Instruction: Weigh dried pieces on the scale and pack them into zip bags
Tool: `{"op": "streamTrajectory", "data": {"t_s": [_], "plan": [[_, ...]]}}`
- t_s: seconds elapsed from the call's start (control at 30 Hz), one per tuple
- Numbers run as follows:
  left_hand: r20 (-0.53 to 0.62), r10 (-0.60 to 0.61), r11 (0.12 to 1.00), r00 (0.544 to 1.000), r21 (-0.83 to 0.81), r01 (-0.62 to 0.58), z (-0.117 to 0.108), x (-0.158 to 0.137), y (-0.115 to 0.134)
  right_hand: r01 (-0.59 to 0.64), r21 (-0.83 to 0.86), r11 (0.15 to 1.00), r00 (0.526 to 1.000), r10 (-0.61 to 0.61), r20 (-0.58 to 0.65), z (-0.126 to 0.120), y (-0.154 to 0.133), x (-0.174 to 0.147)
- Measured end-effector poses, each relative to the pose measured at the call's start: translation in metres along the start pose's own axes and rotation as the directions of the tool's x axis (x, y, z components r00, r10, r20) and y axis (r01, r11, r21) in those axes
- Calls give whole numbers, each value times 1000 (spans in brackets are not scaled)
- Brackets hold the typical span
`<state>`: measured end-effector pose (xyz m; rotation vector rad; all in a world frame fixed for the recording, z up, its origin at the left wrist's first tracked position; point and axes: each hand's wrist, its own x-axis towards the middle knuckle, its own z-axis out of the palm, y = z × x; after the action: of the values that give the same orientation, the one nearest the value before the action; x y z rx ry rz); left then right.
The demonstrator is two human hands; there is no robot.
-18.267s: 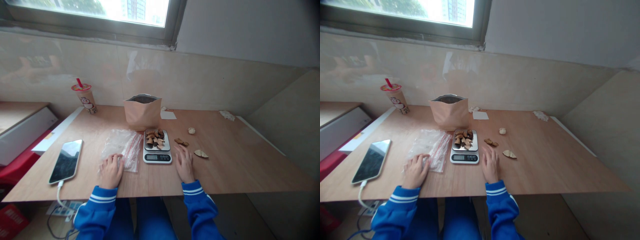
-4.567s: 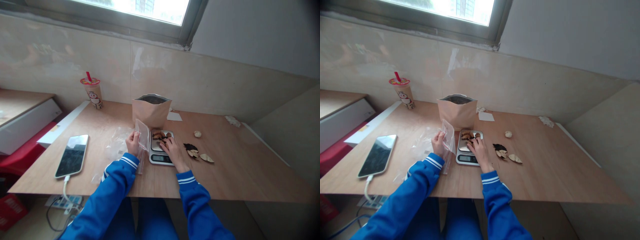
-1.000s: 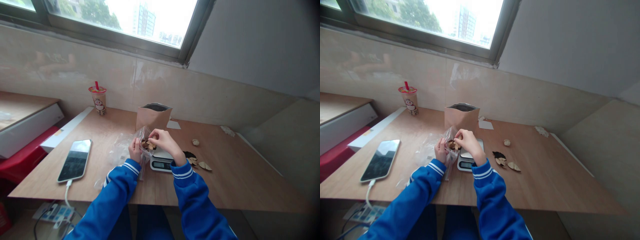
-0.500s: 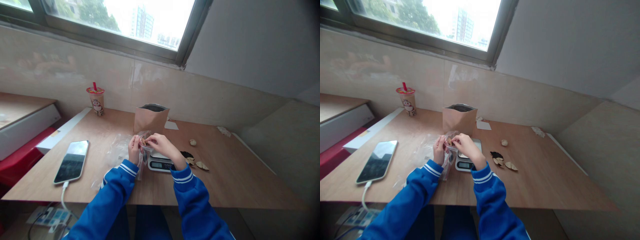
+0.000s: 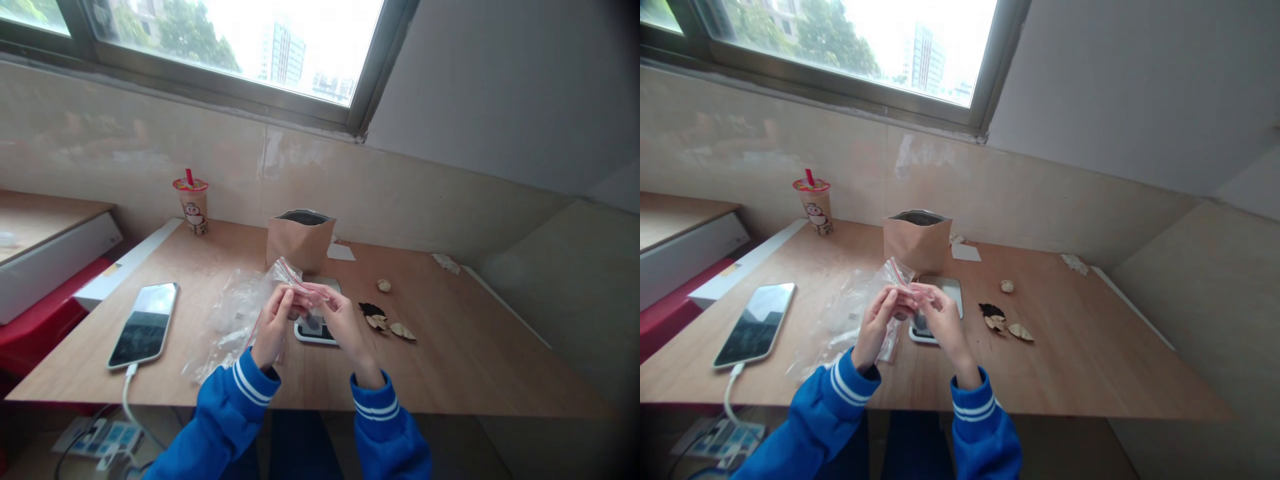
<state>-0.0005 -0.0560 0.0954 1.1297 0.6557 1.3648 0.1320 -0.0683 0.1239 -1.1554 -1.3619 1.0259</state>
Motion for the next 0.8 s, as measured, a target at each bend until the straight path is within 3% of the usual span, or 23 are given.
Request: {"op": "streamTrajectory", "data": {"t_s": [0.07,0.17,0.23,0.27,0.33,0.4,0.43,0.5,0.63,0.7,0.8], "plan": [[-41,74,980,996,189,-65,-11,-5,-3,-10,55,998,997,14,-76,-2,3,0],[-294,179,927,939,370,-61,-29,-7,-11,-25,192,981,975,66,-210,-7,11,-2],[-396,53,965,917,258,56,-35,-9,-16,1,297,955,964,78,-253,-7,15,-3],[-354,-84,983,931,122,135,-34,-11,-18,15,343,939,961,80,-264,-6,17,-4],[-78,-333,933,940,-174,316,-28,-17,-19,34,401,915,956,87,-280,-3,20,-7],[183,-393,835,901,-339,434,-18,-23,-18,32,393,919,957,85,-277,-2,22,-10],[222,-382,816,897,-376,440,-13,-26,-17,30,368,929,962,73,-263,-3,23,-12],[161,-345,836,925,-396,380,-7,-28,-18,31,279,960,976,30,-214,-10,23,-16],[45,-300,910,953,-286,300,-11,-25,-25,29,19,999,996,-27,-90,-29,19,-23],[11,-245,950,970,-195,242,-16,-23,-31,37,-86,996,991,-48,-125,-31,16,-24],[-78,-118,990,990,-87,111,-19,-22,-39,66,-173,983,949,-115,-294,-23,15,-24]]}}
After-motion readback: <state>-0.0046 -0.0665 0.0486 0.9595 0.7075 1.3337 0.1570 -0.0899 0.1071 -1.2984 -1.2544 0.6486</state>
